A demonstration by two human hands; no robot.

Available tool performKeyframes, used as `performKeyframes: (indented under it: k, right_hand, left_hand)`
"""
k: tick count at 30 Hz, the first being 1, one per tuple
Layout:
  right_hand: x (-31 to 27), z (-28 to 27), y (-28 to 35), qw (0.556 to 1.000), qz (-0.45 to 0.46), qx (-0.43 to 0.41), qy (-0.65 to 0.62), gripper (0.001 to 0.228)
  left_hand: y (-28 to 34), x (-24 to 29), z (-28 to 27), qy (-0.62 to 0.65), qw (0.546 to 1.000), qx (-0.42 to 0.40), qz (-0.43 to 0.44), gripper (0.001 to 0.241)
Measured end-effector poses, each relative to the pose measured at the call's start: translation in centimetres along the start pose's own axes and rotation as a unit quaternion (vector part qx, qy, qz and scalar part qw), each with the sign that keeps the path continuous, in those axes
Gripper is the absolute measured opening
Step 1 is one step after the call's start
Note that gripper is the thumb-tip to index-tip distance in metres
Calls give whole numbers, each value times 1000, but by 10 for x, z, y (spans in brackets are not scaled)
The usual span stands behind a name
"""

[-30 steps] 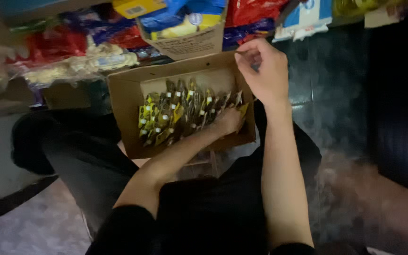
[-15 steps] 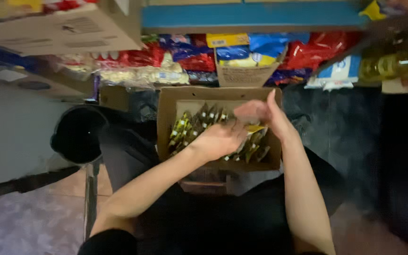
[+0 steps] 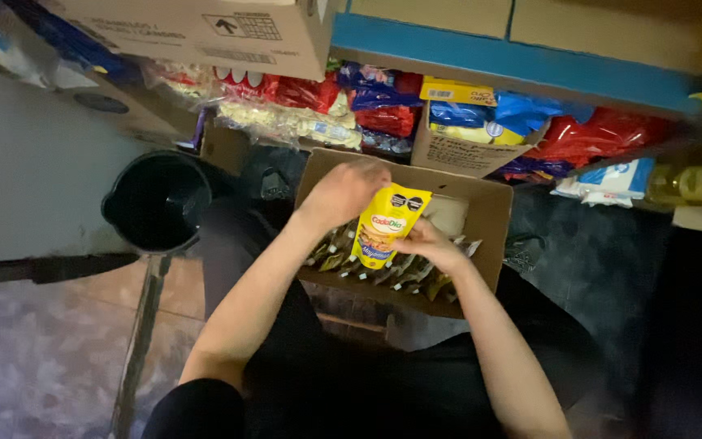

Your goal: The person takes food pouches from a cardboard box resting on their lap and places them one by one onto a storage shelf.

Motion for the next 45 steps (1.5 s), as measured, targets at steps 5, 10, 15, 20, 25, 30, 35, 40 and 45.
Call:
performKeyframes:
  k: [5,10,15,20,25,30,35,40,45]
  right_hand:
    - [23,22,-7,999,-19,37,-18,68]
    - [25,28,2,978,46,82,-184,71]
    - [34,8,-7,902,88,199,-372,50]
    - [26,-10,-5,850,83,241,-461,49]
    - [13,-19,-3,812,44,268,-516,32]
    - [14,-20,0,800,43,273,-532,30]
    - [19,-19,-3,806,32,271,-526,29]
    - [9,-14,3,806,21,266,-529,24]
    - [19,-20,-2,812,18,269,-517,21]
  left_hand:
    - [-4,-20,-14,36,988,-68,-136,18]
    - [2,-42,0,111,954,18,-279,19]
    - [4,-32,11,213,902,-6,-376,59]
    - [6,7,19,294,859,-160,-388,80]
    - [9,25,38,384,824,-221,-354,96]
    - [29,15,77,416,826,-183,-334,81]
    - [37,14,96,408,839,-120,-338,60]
    - [32,21,91,394,854,-54,-335,33]
    - [65,23,121,391,844,-20,-366,52]
Point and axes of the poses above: each hand's wrist, its own y-axis away from the middle knuckle, its own z-axis out of the palm, x = y × z, the point moved 5 cm from there along -y, towards the middle knuckle, and after that the axes turned 15 degrees about x, right-handed, at the moved point
